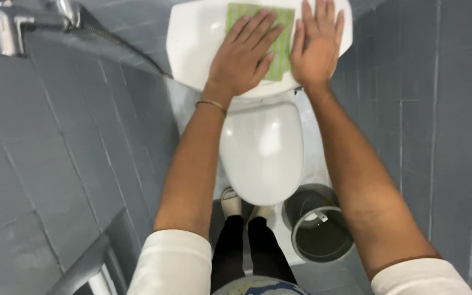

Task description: Wiping down the bathroom walls and the exterior of a toilet with a cloth.

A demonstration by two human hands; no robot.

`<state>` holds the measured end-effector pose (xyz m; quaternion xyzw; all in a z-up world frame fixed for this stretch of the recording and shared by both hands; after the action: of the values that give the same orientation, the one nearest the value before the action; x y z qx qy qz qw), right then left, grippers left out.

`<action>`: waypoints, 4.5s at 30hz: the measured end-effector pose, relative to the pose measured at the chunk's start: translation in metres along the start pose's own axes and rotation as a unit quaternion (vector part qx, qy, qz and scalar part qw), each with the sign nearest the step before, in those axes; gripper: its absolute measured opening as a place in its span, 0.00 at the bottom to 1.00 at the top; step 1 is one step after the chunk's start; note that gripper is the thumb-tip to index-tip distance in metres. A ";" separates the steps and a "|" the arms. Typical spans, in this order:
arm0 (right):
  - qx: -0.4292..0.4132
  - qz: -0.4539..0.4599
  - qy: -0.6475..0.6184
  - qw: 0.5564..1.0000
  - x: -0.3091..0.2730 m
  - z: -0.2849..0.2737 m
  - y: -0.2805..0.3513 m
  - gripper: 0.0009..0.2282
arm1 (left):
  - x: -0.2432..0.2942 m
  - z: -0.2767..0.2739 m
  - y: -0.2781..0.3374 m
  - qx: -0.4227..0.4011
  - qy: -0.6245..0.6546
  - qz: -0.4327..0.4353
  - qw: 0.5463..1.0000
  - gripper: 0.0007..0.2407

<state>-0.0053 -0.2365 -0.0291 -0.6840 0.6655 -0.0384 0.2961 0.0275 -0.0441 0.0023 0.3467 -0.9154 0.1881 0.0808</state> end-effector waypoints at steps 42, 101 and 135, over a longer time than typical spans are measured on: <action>-0.282 -0.054 0.134 0.948 -0.011 -0.004 0.018 0.31 | 0.003 -0.008 0.028 0.046 -0.052 -0.164 0.984 0.22; -0.118 -0.113 -0.024 0.986 -0.013 -0.009 0.007 0.25 | -0.002 0.000 0.025 0.032 -0.059 -0.226 0.972 0.24; -0.088 -0.087 -0.034 0.992 -0.014 -0.010 0.008 0.21 | 0.026 -0.014 0.042 -0.005 -0.032 -0.105 0.994 0.36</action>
<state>-0.0182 -0.2262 -0.0201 -0.7639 0.5935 0.0179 0.2527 -0.0192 -0.0250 0.0105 0.4466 -0.8767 0.1630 0.0729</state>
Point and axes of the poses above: each hand's wrist, its own y-axis away from the middle knuckle, its own z-axis out of the palm, x = y × z, the point moved 1 cm from there along -y, towards the middle knuckle, and after that the axes turned 4 degrees about -z, right-handed, at the moved point
